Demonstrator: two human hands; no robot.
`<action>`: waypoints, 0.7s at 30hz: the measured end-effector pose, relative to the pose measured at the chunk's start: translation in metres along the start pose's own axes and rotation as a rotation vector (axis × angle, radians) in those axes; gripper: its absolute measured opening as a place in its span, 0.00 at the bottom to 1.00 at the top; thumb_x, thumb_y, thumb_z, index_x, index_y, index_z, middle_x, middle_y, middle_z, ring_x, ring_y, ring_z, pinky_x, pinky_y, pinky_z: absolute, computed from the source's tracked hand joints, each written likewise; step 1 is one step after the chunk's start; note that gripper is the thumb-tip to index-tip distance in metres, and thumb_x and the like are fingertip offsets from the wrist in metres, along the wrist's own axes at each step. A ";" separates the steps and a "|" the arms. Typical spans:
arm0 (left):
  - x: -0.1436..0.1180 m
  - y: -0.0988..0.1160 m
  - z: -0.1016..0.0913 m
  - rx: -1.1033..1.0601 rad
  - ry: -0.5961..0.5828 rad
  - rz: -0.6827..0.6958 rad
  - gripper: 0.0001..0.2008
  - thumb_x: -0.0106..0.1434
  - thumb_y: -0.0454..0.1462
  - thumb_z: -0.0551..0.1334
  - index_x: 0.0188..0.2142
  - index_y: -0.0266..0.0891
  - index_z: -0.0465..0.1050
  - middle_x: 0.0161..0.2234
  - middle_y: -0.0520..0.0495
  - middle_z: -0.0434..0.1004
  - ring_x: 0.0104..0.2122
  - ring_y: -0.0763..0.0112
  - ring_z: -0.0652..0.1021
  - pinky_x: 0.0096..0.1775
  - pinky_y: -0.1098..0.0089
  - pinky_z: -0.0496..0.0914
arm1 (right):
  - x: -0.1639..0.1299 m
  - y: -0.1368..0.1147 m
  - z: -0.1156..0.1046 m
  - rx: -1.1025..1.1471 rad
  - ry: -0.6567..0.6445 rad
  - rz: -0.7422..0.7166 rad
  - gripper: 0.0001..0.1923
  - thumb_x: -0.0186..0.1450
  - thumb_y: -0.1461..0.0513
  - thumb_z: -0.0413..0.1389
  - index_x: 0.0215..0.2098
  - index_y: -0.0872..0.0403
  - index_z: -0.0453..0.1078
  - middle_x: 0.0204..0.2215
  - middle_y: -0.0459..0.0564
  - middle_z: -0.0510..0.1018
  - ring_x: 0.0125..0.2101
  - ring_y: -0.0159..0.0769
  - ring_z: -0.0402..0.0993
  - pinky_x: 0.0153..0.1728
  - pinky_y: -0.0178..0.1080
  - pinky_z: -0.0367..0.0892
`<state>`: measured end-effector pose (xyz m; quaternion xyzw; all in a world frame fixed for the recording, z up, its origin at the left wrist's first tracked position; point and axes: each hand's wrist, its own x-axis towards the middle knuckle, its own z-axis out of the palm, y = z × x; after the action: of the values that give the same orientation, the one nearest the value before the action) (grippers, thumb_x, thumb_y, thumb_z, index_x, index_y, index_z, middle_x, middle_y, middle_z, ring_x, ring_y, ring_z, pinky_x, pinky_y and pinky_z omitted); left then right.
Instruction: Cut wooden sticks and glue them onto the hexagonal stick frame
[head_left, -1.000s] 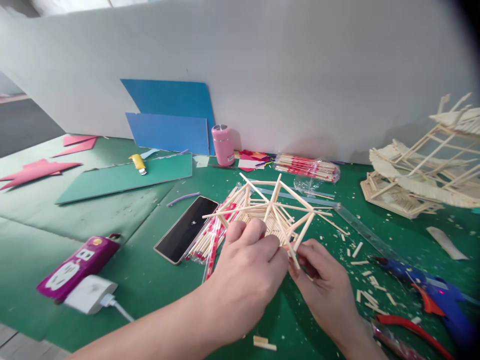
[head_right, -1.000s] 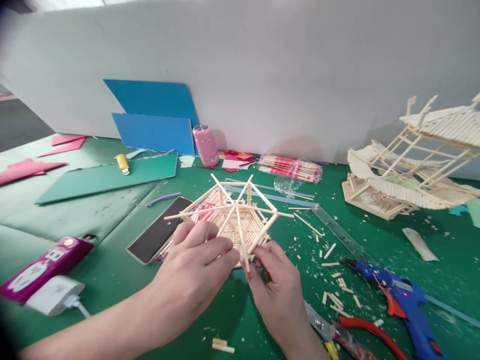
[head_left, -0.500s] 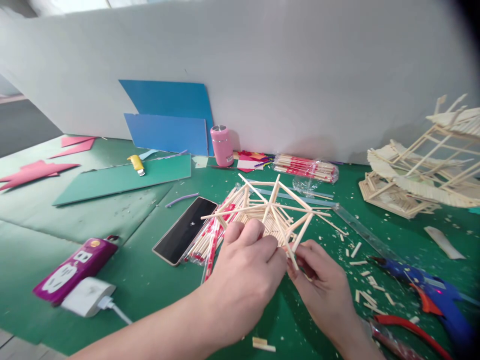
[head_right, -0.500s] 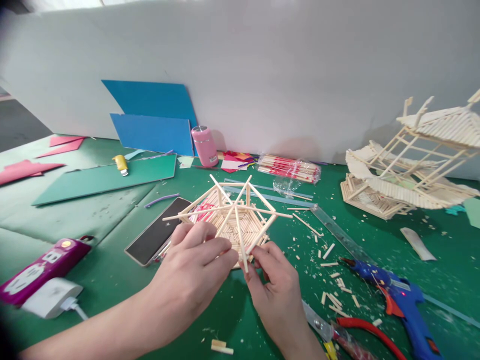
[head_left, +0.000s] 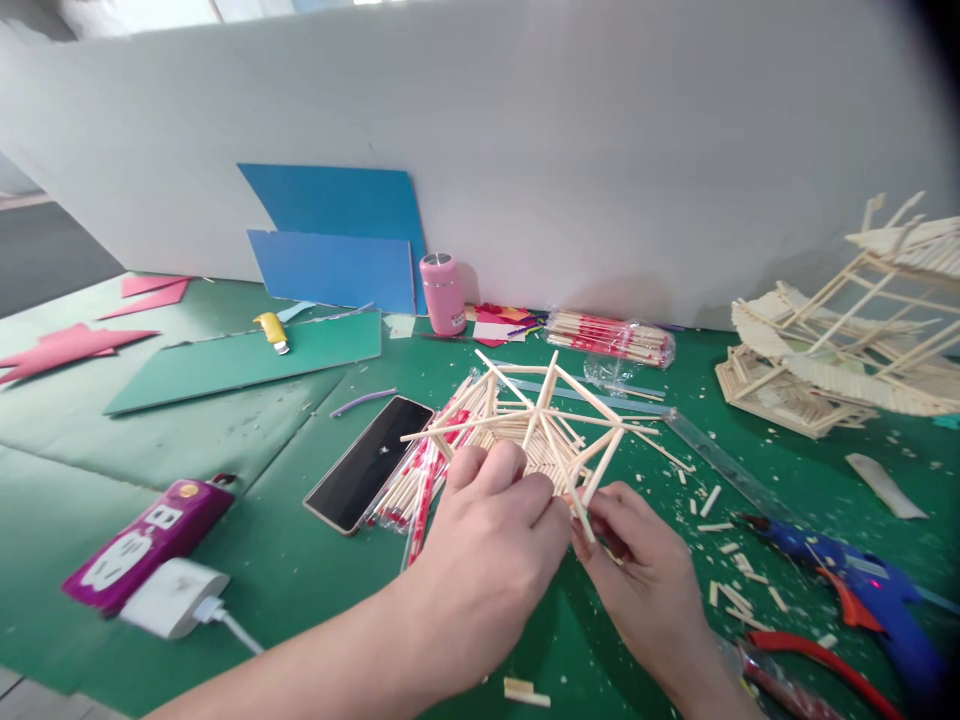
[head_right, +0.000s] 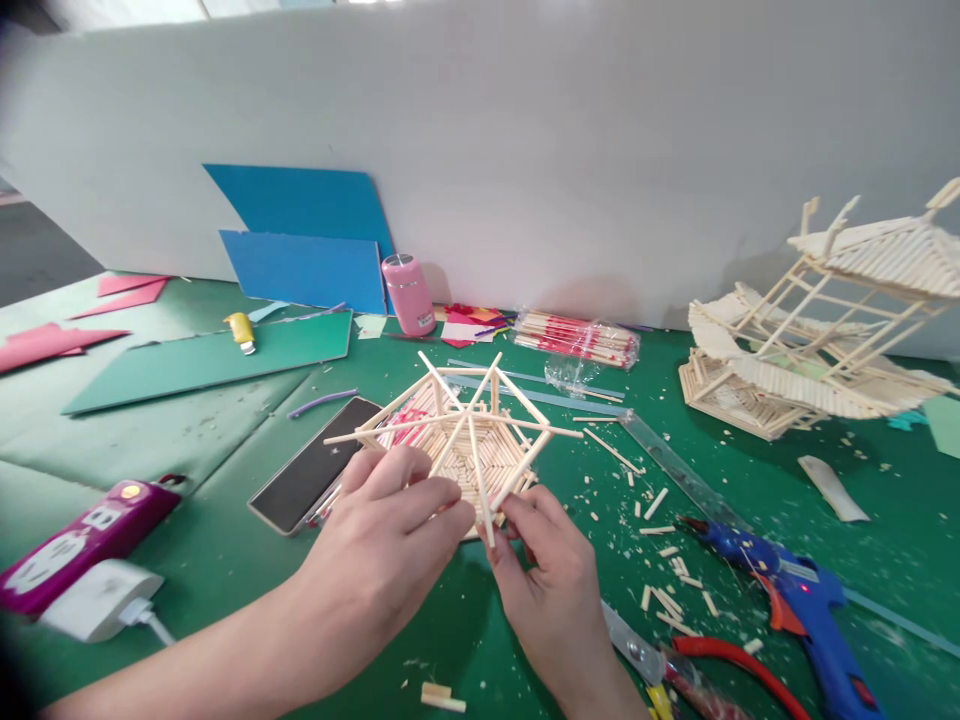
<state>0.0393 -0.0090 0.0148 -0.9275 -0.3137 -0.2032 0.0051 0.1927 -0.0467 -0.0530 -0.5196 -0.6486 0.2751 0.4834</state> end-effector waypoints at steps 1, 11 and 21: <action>0.000 0.000 0.000 -0.007 0.000 -0.001 0.08 0.60 0.32 0.56 0.23 0.36 0.64 0.22 0.50 0.66 0.27 0.67 0.60 0.29 0.62 0.51 | 0.000 0.000 0.000 -0.001 0.002 0.001 0.09 0.63 0.67 0.51 0.37 0.49 0.69 0.27 0.41 0.63 0.25 0.27 0.59 0.24 0.29 0.56; 0.000 0.001 -0.001 -0.018 -0.008 0.000 0.08 0.60 0.32 0.55 0.24 0.36 0.64 0.23 0.49 0.66 0.27 0.67 0.60 0.29 0.62 0.52 | 0.001 0.000 0.000 -0.006 0.004 -0.002 0.08 0.63 0.67 0.51 0.36 0.49 0.69 0.27 0.42 0.63 0.26 0.27 0.60 0.24 0.29 0.57; 0.000 -0.001 0.000 -0.014 -0.012 -0.006 0.09 0.60 0.32 0.55 0.23 0.37 0.64 0.23 0.49 0.67 0.27 0.67 0.60 0.29 0.62 0.52 | 0.000 0.000 0.000 -0.006 -0.001 0.018 0.07 0.63 0.66 0.51 0.36 0.50 0.69 0.27 0.43 0.63 0.25 0.28 0.61 0.24 0.30 0.58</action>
<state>0.0387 -0.0083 0.0147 -0.9279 -0.3149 -0.1997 -0.0040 0.1925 -0.0466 -0.0531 -0.5267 -0.6451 0.2778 0.4789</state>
